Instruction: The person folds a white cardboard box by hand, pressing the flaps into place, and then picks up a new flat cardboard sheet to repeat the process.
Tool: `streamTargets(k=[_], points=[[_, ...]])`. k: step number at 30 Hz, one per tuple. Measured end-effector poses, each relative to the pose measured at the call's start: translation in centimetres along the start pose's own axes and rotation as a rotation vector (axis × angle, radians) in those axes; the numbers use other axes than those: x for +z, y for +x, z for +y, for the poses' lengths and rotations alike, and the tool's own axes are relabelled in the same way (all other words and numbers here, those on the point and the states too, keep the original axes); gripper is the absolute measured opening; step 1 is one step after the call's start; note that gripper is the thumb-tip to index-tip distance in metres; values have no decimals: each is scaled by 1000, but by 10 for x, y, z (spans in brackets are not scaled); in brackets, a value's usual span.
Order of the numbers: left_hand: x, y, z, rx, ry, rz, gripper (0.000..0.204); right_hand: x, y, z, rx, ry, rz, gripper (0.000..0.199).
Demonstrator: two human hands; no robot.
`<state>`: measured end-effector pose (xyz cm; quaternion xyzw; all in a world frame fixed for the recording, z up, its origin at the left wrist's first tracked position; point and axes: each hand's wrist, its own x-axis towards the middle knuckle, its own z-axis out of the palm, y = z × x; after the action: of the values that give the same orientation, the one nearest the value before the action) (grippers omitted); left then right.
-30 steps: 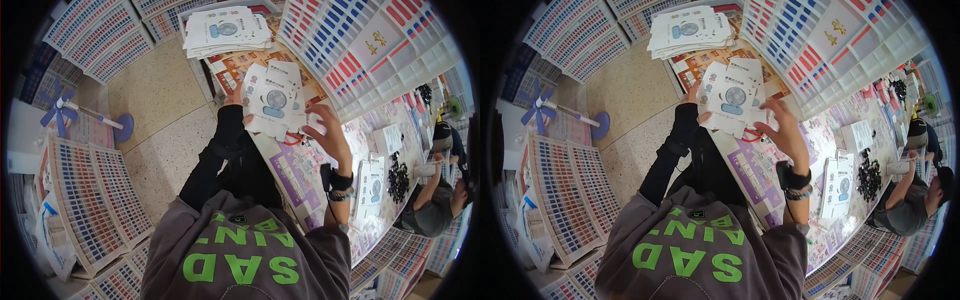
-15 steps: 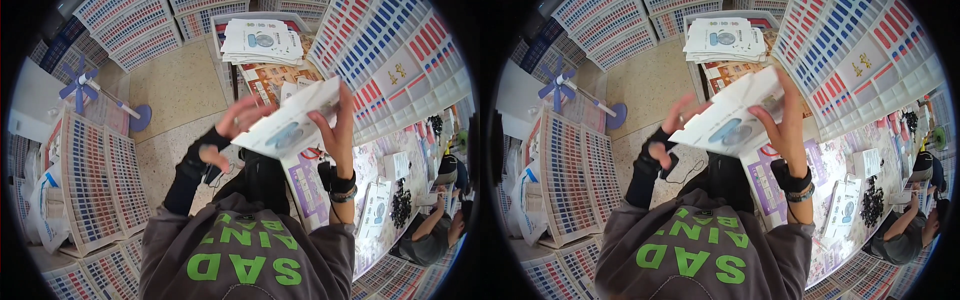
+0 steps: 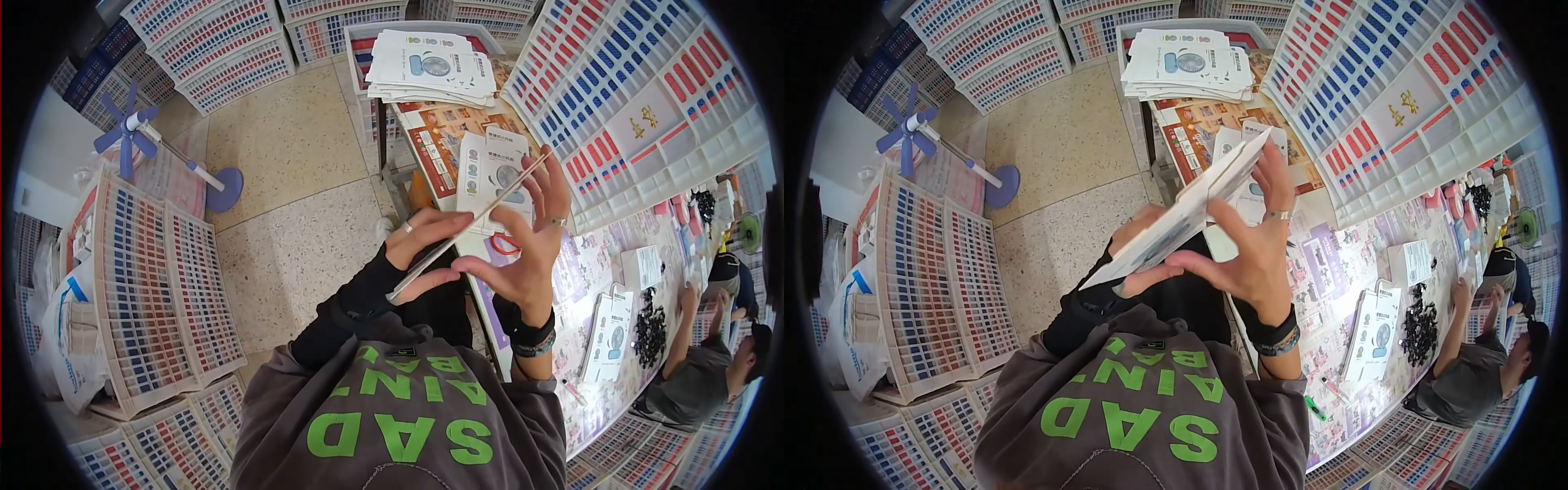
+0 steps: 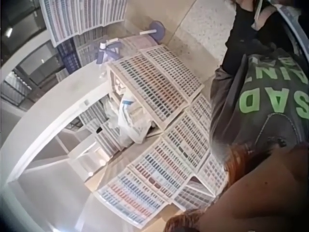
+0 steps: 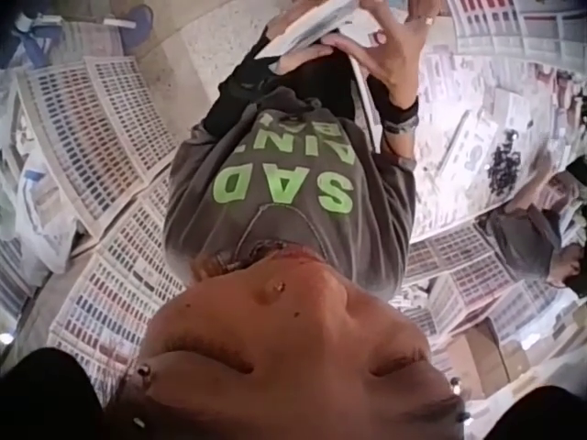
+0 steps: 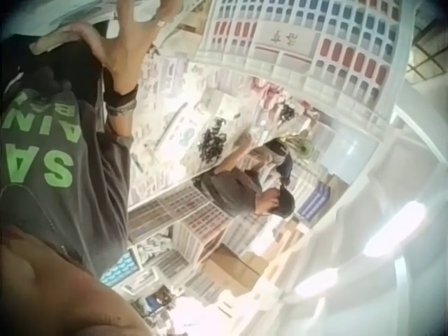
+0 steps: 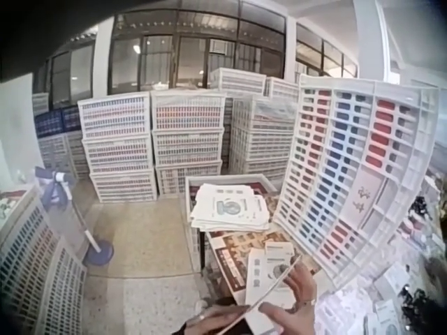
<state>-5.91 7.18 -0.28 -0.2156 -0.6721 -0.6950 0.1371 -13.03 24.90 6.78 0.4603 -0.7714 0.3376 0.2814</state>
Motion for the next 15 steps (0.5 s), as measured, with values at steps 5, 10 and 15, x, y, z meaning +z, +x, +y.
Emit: streamTargets(k=[5, 10, 15], points=[[-3, 14, 7, 321, 181, 21, 85, 2, 5, -7, -27, 147, 149, 101], [-6, 5, -4, 231, 231, -110, 68, 7, 2, -2, -135, 69, 157, 90], [-14, 15, 22, 353, 392, -104, 46, 0, 1, -7, -62, 97, 70, 88]])
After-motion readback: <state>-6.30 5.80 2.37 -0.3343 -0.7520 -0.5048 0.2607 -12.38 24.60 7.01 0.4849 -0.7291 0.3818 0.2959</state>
